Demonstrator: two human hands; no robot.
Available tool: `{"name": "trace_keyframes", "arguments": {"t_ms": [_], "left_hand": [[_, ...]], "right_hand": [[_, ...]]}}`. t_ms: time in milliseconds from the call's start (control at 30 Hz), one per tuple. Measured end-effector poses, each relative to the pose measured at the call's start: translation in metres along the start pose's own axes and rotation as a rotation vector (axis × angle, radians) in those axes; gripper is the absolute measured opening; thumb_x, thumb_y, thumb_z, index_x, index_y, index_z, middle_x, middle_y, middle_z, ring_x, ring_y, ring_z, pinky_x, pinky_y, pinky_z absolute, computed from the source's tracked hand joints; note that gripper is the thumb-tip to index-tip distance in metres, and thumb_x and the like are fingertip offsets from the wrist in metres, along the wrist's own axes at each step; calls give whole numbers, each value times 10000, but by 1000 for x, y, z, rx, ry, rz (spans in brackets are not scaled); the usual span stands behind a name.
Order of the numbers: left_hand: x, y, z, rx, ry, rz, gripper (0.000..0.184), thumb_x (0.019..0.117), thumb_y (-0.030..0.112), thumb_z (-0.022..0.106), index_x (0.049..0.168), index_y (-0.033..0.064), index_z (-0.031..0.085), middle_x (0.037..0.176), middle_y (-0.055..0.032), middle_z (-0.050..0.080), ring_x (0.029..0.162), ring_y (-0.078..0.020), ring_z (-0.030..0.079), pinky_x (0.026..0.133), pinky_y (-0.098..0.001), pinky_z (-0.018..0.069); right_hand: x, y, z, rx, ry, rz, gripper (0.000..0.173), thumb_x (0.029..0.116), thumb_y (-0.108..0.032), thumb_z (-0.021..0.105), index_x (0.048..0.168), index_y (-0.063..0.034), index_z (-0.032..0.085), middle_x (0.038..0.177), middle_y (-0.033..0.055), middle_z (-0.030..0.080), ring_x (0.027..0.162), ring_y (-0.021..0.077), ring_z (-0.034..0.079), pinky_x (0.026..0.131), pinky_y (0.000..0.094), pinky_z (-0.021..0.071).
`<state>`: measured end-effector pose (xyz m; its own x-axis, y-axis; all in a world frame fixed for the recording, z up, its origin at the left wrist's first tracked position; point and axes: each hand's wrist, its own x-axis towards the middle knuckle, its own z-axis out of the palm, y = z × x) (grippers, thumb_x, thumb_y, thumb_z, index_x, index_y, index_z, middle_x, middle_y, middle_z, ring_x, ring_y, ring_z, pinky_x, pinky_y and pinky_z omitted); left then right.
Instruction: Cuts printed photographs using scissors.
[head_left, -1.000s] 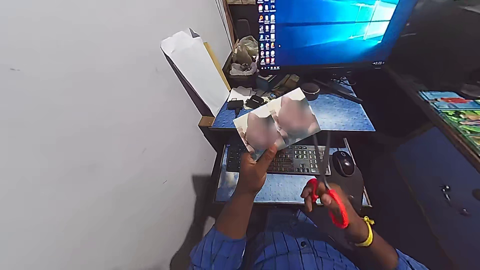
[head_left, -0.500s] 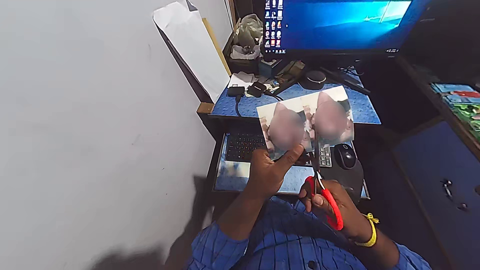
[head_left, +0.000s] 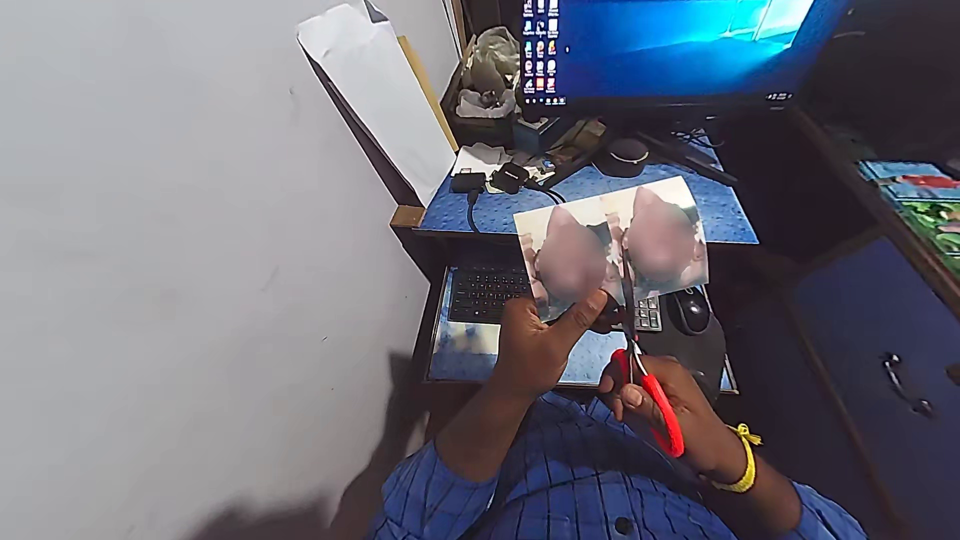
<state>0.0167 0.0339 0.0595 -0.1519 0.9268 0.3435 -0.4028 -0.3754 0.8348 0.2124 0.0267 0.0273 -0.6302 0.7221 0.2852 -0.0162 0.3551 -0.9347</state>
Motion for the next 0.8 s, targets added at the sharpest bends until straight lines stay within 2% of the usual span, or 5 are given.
{"name": "trace_keyframes", "arguments": {"t_ms": [333, 600, 800], "left_hand": [[0, -2, -1, 19, 4, 15, 190, 937, 37, 699, 1115, -13, 653, 972, -124, 757, 836, -241, 765, 790, -432, 662], [0, -1, -2, 7, 1, 8, 193, 946, 28, 684, 1123, -32, 637, 988, -150, 752, 845, -272, 766, 783, -455, 664], [0, -3, -3, 11, 9, 24, 189, 943, 34, 688, 1114, -32, 644, 981, -142, 750, 857, -263, 764, 791, -454, 662]], "right_hand": [[0, 1, 2, 18, 14, 5, 485, 1043, -516, 510, 917, -75, 668, 699, -45, 639, 611, -24, 576, 557, 155, 470], [0, 0, 2, 18, 18, 26, 478, 1042, -511, 516, 915, -77, 672, 663, -51, 619, 560, -23, 545, 506, 156, 443], [-1, 2, 4, 18, 34, 9, 487, 1044, -506, 515, 896, -68, 666, 664, -46, 610, 577, -14, 554, 527, 163, 456]]}}
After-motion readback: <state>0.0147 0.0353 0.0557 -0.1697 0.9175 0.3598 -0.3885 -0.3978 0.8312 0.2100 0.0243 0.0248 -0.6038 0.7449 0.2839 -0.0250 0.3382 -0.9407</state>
